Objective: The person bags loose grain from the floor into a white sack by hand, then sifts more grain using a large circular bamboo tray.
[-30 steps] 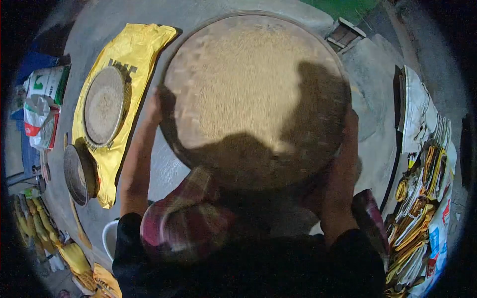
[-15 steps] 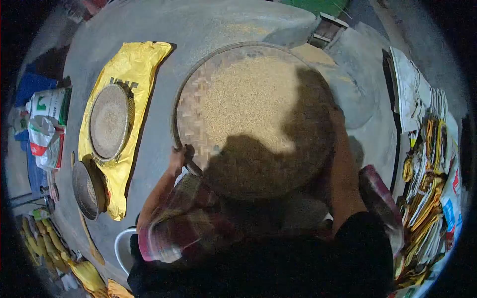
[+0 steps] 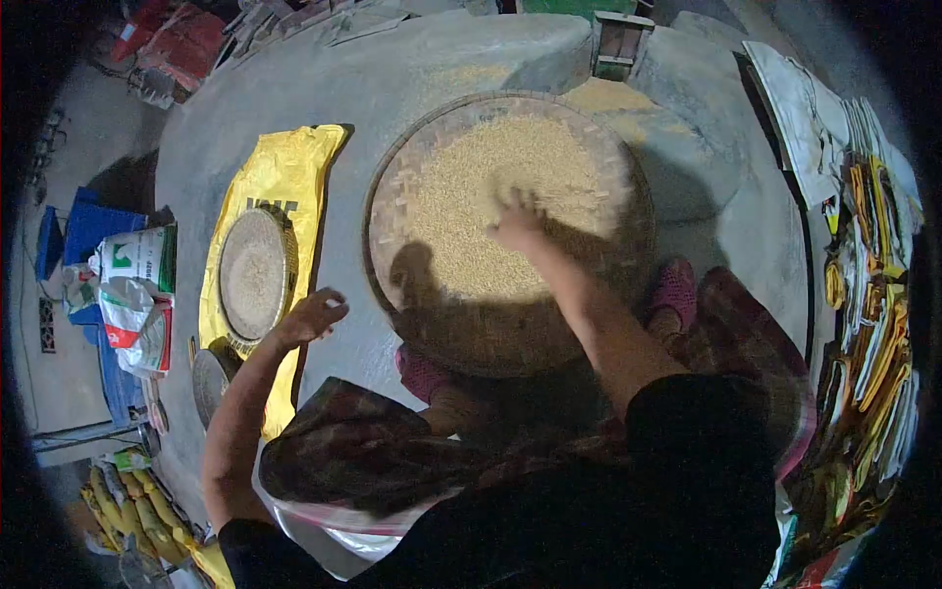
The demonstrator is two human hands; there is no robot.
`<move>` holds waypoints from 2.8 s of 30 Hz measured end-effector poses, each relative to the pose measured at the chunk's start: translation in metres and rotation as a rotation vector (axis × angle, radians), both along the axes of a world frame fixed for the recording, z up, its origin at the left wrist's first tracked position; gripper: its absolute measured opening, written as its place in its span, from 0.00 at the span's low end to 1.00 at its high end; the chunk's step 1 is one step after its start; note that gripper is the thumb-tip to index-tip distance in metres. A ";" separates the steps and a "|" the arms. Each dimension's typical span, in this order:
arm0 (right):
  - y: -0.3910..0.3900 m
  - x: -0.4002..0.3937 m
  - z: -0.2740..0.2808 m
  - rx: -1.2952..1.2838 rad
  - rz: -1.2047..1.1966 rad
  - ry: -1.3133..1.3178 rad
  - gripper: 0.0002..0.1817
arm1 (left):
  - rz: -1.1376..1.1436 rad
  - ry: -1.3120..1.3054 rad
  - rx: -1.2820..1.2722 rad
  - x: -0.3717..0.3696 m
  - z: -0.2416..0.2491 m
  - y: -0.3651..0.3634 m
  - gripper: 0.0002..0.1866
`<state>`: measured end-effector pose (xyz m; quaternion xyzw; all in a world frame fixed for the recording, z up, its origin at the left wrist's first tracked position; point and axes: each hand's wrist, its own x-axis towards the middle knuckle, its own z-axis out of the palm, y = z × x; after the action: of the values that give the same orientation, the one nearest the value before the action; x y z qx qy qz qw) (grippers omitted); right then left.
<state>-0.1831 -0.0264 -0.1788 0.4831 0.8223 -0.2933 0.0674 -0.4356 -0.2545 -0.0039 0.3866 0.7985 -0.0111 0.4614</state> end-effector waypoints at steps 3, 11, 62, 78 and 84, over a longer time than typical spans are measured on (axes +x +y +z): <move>-0.043 0.003 -0.006 -0.016 0.165 0.017 0.35 | -0.179 -0.048 0.119 0.011 -0.063 0.019 0.22; 0.043 0.067 -0.056 0.257 -0.137 0.693 0.05 | 0.111 0.653 0.410 0.125 -0.205 0.017 0.31; 0.131 0.138 -0.074 0.515 -0.137 0.613 0.06 | 0.148 0.788 0.416 0.156 -0.241 0.005 0.29; 0.157 0.142 -0.097 0.368 -0.188 0.455 0.03 | 0.146 0.801 0.473 0.155 -0.244 0.003 0.29; 0.176 0.195 -0.103 0.387 0.197 0.680 0.05 | 0.167 0.744 0.364 0.158 -0.234 0.007 0.31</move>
<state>0.0122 0.1500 -0.2814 0.2813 0.8800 -0.2682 -0.2732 -0.2778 -0.2472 -0.2375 0.3652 0.9282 0.0288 0.0654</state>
